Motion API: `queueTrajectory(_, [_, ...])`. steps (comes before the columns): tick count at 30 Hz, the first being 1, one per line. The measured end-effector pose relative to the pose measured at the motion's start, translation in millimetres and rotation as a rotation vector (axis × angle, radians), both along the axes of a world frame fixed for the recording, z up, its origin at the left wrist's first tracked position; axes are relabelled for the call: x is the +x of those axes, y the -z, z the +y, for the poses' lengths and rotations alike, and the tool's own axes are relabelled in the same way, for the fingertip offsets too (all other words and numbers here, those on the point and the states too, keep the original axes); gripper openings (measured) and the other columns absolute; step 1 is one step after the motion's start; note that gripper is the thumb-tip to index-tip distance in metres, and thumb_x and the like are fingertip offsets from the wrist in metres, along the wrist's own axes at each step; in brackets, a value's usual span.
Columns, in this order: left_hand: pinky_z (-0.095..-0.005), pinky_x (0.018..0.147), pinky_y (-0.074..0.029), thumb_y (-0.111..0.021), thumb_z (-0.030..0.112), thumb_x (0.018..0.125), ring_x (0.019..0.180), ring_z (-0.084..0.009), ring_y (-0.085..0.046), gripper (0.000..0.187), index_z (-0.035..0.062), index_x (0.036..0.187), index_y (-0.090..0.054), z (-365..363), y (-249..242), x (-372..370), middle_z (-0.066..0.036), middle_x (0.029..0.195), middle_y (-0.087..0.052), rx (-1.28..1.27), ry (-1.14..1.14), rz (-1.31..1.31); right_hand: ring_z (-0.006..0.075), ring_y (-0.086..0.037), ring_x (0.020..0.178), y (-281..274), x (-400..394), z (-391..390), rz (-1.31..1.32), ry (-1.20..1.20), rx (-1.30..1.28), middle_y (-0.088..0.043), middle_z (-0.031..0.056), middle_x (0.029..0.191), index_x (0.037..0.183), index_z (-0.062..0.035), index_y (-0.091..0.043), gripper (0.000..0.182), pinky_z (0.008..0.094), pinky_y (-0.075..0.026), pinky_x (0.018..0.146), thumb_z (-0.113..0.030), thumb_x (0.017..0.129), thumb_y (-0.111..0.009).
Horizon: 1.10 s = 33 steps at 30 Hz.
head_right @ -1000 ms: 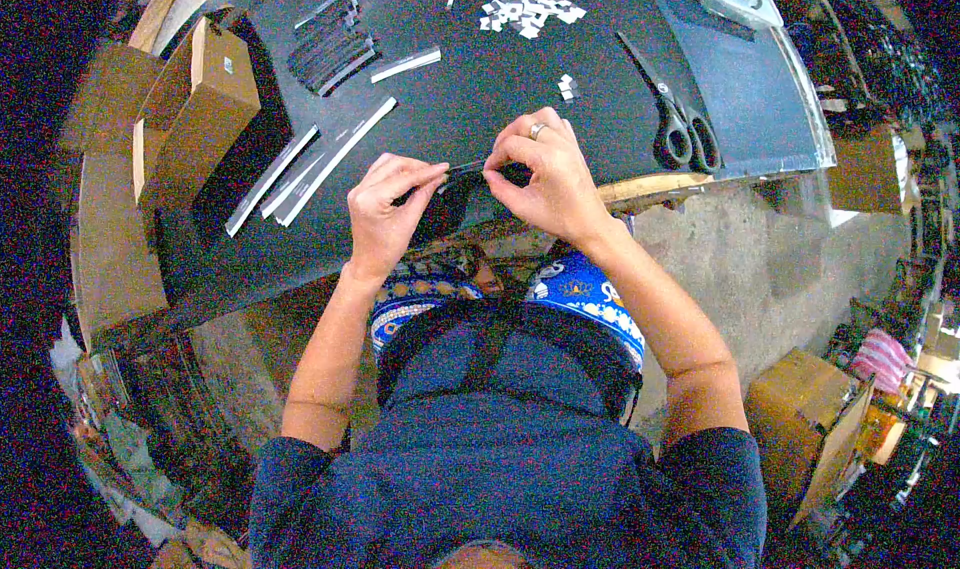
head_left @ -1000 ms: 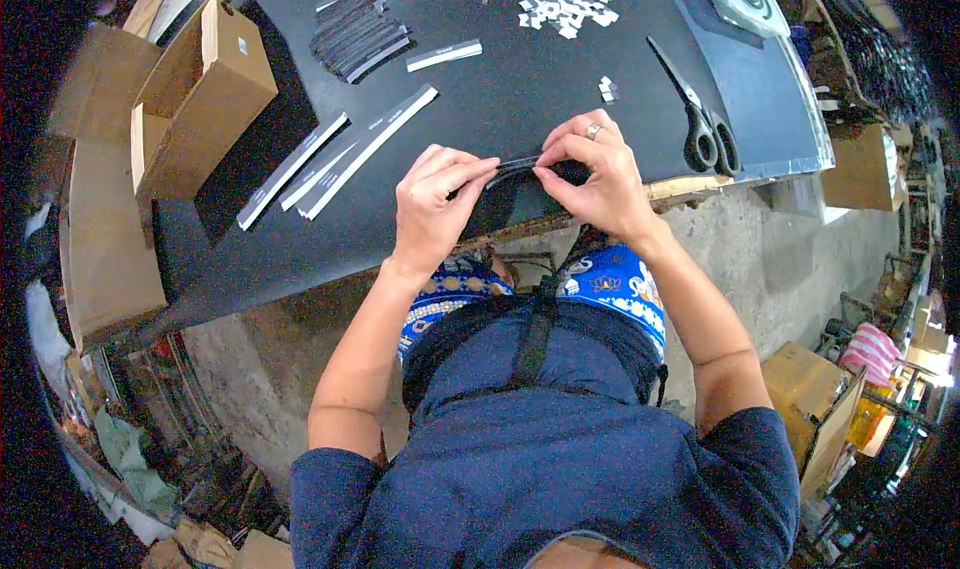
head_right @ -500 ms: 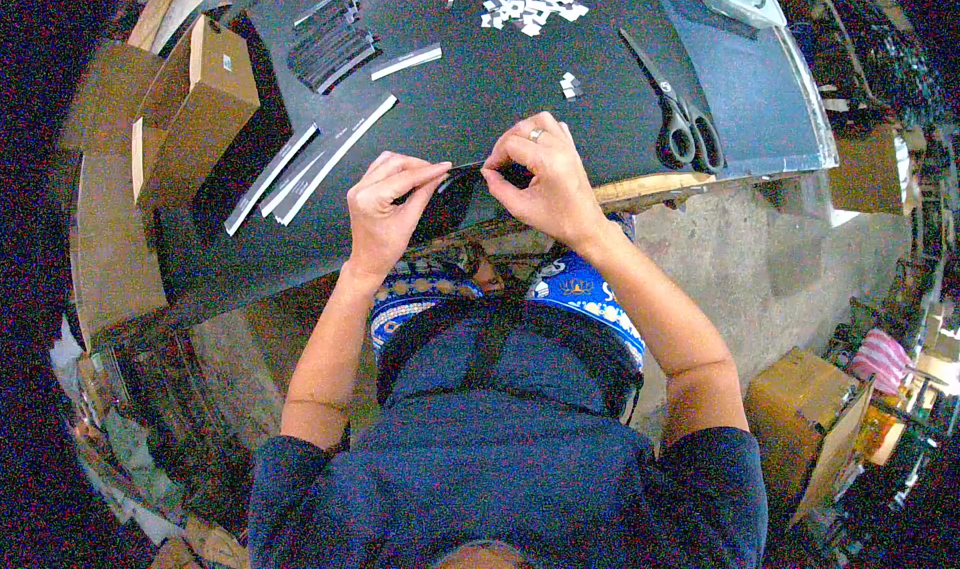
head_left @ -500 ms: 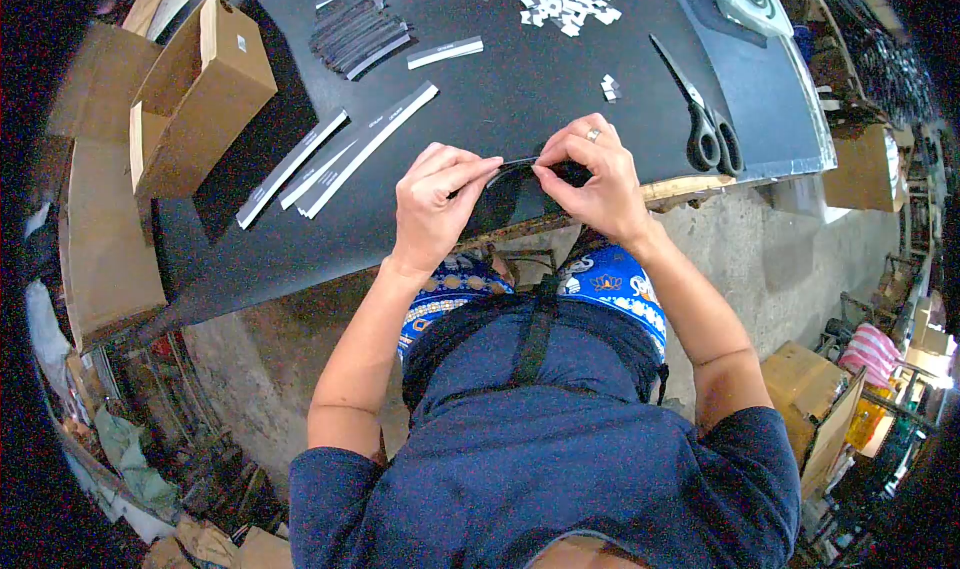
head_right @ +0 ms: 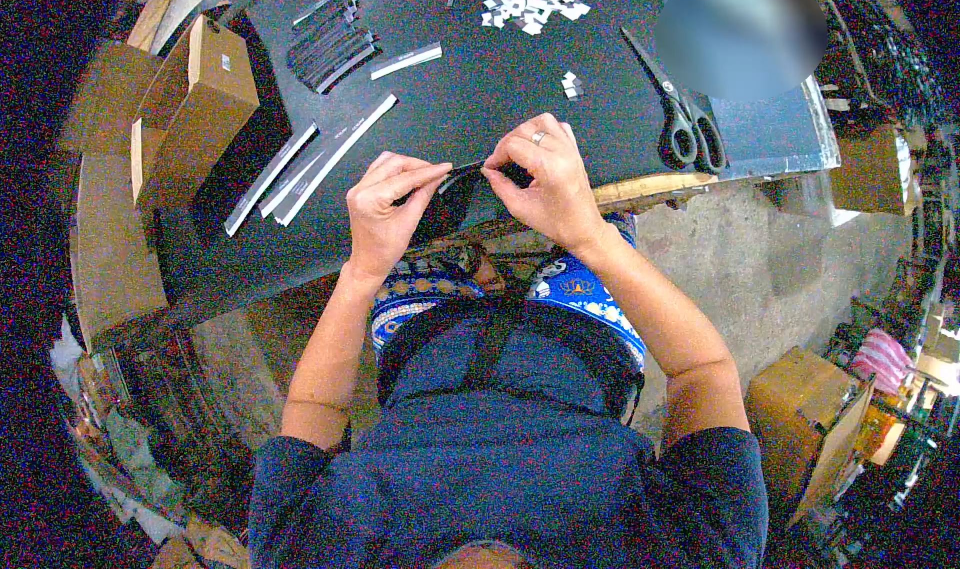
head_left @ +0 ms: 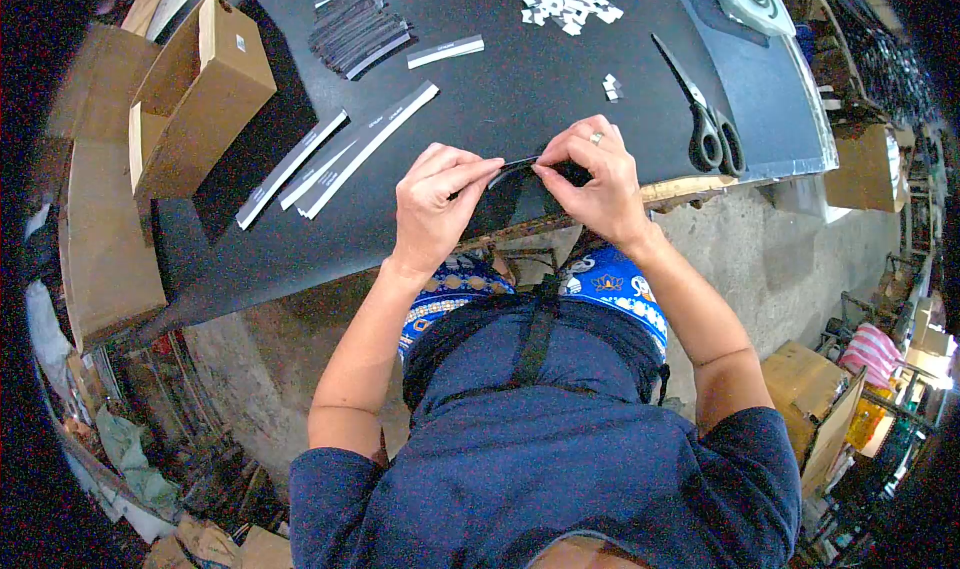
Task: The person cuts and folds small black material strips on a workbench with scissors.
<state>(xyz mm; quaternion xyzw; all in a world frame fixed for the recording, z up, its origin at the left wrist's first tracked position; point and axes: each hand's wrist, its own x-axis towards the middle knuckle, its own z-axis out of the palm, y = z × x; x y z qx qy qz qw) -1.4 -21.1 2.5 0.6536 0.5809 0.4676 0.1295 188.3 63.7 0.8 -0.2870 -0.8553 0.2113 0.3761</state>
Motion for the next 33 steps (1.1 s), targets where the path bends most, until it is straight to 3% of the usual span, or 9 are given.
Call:
queueTrajectory(23, [-0.0281,0.066,-0.050,-0.071,-0.003,0.071,0.075,-0.0187,-0.063,0.022,0.0081,0.090,-0.074,-1,0,-1,-0.007,0.080,-0.068,-0.013,0.009,0.003,0.0230,-0.055,0.085,-4,-4,-3,0.023,0.049,-0.022,-0.060,0.0027,0.078,0.079,-0.0112,-0.065,0.016,0.0356,-0.040,0.074,-0.006,0.067,-0.073])
queueTrajectory(33, [-0.0301,0.073,-0.049,-0.074,0.003,0.070,0.082,-0.0206,-0.062,0.023,0.0067,0.093,-0.073,-2,-9,-1,-0.008,0.086,-0.068,-0.072,0.029,-0.002,0.0229,-0.055,0.089,-5,-2,6,-0.060,-0.070,0.004,-0.062,0.0024,0.081,0.077,-0.0108,-0.067,0.010,0.0362,-0.040,0.078,-0.007,0.070,-0.070])
